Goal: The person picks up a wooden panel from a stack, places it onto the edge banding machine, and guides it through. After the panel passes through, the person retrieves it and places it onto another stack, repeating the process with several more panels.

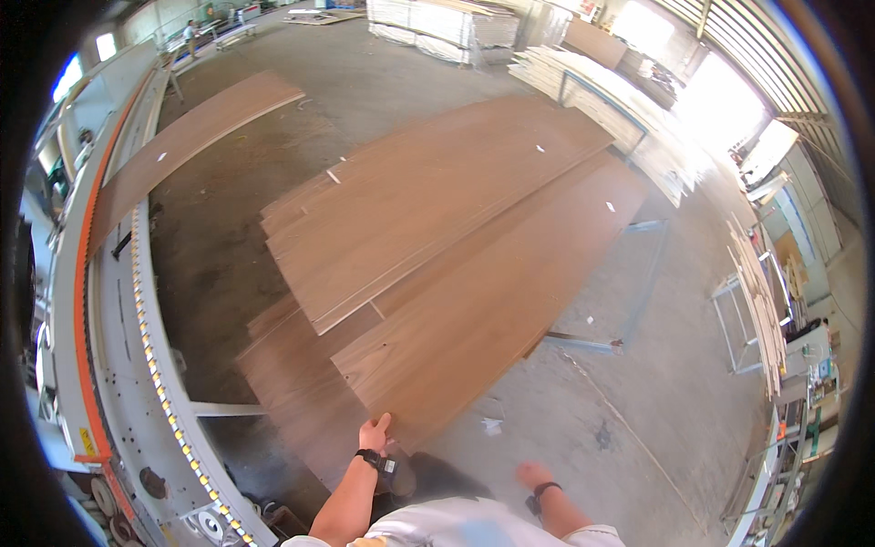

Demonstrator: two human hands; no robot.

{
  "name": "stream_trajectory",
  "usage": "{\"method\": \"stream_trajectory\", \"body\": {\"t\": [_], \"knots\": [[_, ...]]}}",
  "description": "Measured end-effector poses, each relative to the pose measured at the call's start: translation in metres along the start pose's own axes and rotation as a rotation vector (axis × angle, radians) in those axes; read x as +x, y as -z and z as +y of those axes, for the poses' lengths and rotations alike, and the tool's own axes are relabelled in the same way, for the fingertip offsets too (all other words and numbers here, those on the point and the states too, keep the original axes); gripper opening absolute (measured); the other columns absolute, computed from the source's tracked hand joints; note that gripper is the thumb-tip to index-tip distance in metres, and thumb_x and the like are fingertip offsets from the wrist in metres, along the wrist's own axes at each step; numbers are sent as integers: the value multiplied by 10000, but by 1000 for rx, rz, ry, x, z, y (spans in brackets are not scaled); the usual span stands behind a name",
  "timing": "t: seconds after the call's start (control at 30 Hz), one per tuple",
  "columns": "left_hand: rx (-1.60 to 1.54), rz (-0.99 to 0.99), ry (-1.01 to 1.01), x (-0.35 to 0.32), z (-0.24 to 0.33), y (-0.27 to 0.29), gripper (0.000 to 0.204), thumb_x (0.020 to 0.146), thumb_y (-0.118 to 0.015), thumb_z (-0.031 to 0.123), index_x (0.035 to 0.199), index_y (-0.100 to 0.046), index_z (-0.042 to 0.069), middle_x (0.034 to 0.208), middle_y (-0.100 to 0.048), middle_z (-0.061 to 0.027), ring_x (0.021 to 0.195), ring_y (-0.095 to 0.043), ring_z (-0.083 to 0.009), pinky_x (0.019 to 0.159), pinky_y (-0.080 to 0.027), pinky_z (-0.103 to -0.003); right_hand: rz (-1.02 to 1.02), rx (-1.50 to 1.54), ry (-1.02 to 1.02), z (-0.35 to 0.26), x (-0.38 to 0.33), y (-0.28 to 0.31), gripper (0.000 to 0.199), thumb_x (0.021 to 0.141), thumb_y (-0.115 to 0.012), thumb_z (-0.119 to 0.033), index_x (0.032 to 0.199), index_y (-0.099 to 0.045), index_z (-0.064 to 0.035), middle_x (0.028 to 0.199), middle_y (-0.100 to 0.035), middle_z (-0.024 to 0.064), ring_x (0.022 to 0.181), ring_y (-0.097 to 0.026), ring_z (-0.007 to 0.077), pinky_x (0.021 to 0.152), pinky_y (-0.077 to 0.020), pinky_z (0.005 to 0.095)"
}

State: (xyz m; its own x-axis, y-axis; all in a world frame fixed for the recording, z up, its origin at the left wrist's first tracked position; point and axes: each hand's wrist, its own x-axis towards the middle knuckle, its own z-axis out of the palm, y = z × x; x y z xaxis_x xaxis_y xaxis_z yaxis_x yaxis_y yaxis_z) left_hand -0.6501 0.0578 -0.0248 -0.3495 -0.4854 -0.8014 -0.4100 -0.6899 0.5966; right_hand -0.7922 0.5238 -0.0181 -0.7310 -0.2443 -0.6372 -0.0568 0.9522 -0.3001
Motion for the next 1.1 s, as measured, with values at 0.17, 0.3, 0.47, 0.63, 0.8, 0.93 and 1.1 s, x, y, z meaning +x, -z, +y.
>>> {"method": "stream_trajectory", "body": {"t": [0.17, 0.3, 0.47, 0.63, 0.8, 0.93, 1.1], "knots": [[-66, 95, -75, -85, 41, 94, 450, 900, -730, 333, 1126, -631, -43, 786, -618, -80, 636, -579, -190, 483, -463, -339, 127, 141, 84, -111, 36, 46, 267, 904, -627, -324, 878, -732, -79, 772, -730, 47, 717, -670, 182, 680, -534, 363], [-25, 179, -207, -141, 35, 188, 380, 923, -701, 328, 1025, -675, -36, 765, -639, -56, 640, -589, -141, 521, -464, -308, 161, 423, 45, -163, 80, 61, 343, 955, -592, -386, 1031, -666, -60, 847, -730, 69, 702, -646, 166, 590, -518, 322], [-12, 330, -179, -223, 3, 338, 331, 922, -720, 316, 972, -702, -11, 739, -628, -3, 602, -569, -93, 507, -446, -285, 79, 767, -131, -241, 87, 56, 709, 931, -468, -665, 1311, -576, -76, 1148, -681, 109, 963, -628, 273, 752, -519, 483], [-170, 465, -205, -258, -24, 465, 325, 949, -682, 313, 947, -719, -10, 775, -660, -4, 697, -604, -96, 604, -476, -285, -207, 1032, -106, -260, 43, 14, 565, 920, -510, -687, 1094, -630, -164, 925, -679, 36, 705, -611, 207, 594, -451, 352], [647, 754, -465, -244, -155, 669, 245, 1002, -514, 242, 1144, -642, 89, 893, -708, -196, 831, -696, -377, 728, -543, -456, -596, 973, -240, -310, -39, -93, 491, 911, -604, -641, 1027, -621, -164, 825, -651, 34, 649, -581, 194, 597, -474, 387], [643, 929, -167, -250, -110, 698, 426, 970, -515, 402, 1028, -694, 20, 946, -704, -261, 939, -676, -436, 817, -516, -521, -657, 843, -240, -316, -75, -136, 527, 930, -590, -627, 1116, -618, -134, 913, -684, 55, 747, -630, 221, 684, -513, 397], [634, 1106, -177, -302, -67, 698, 468, 923, -544, 419, 1132, -659, 17, 1030, -710, -228, 1001, -662, -418, 885, -517, -496, -939, 437, -44, -351, -121, -122, 904, 903, -520, -752, 1450, -436, -38, 1277, -647, 177, 954, -677, 269, 803, -547, 453]]}}
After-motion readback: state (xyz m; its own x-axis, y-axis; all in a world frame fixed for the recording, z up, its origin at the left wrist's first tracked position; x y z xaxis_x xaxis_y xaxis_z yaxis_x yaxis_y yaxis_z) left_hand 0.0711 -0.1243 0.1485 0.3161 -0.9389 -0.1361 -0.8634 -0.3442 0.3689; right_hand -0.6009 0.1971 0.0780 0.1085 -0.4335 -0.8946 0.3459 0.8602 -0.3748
